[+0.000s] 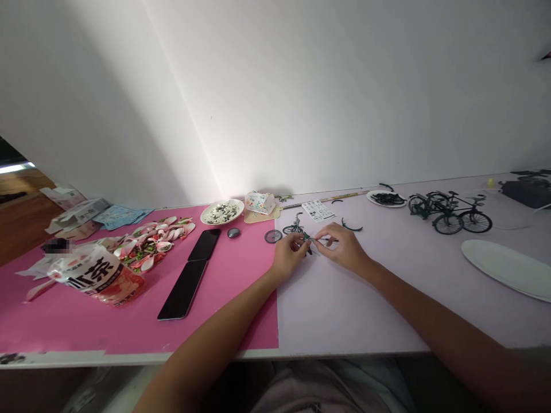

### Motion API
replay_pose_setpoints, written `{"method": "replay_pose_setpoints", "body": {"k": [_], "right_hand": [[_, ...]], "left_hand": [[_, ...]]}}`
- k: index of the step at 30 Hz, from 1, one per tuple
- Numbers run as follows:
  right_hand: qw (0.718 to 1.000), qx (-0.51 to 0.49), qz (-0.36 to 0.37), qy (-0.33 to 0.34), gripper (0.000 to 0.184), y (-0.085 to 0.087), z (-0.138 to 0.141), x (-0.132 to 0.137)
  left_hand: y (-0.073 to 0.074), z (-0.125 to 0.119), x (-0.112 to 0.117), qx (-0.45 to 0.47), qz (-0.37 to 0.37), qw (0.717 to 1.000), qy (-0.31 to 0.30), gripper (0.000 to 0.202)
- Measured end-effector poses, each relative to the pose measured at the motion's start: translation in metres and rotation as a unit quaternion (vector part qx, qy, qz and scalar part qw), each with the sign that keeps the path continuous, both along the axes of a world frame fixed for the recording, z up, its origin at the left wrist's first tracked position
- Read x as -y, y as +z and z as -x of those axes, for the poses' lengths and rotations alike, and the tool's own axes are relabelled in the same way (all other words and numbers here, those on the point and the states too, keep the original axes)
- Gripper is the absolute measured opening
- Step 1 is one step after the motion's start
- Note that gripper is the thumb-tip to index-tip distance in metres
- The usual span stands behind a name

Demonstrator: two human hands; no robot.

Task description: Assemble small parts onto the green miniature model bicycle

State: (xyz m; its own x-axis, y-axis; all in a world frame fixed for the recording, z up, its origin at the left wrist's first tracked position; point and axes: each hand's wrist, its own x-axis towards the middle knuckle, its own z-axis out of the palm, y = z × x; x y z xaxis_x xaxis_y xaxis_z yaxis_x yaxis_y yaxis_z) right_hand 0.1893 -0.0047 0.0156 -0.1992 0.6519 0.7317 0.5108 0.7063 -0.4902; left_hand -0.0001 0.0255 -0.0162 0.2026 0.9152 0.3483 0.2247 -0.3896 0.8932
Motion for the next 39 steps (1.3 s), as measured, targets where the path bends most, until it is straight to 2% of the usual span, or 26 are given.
{"method": "replay_pose_setpoints", "body": {"k": [15, 23, 26, 29, 34, 36, 39], "right_hand": [[0.998, -0.034, 0.043, 0.029, 0.009, -0.002, 0.003, 0.002], [0.997, -0.010, 0.070, 0.032, 0.022, 0.002, -0.004, -0.001], [0.996, 0.007, 0.085, -0.014, 0.023, 0.003, -0.018, -0.010], [0.986, 0.081, 0.079, -0.122, 0.019, -0.002, -0.041, -0.026], [0.924, 0.206, 0.146, -0.288, 0.023, -0.025, -0.078, -0.054], [0.912, 0.219, 0.157, -0.308, 0.019, -0.033, -0.087, -0.061], [0.912, 0.218, 0.176, -0.298, 0.019, -0.040, -0.093, -0.065]], "left_hand": [[0.001, 0.001, 0.001, -0.010, 0.002, 1.000, -0.009, 0.025], [-0.003, 0.002, -0.002, -0.017, 0.001, 1.000, -0.013, 0.024], [-0.005, 0.002, -0.003, -0.025, -0.002, 1.000, -0.009, 0.026], [-0.007, 0.002, -0.004, -0.028, -0.001, 1.000, -0.002, 0.029], [-0.007, 0.002, -0.004, -0.008, 0.011, 1.000, -0.009, 0.033], [-0.007, 0.002, -0.004, -0.005, 0.013, 1.000, -0.005, 0.033], [-0.005, 0.003, -0.005, -0.008, 0.003, 1.000, 0.006, 0.033]]}}
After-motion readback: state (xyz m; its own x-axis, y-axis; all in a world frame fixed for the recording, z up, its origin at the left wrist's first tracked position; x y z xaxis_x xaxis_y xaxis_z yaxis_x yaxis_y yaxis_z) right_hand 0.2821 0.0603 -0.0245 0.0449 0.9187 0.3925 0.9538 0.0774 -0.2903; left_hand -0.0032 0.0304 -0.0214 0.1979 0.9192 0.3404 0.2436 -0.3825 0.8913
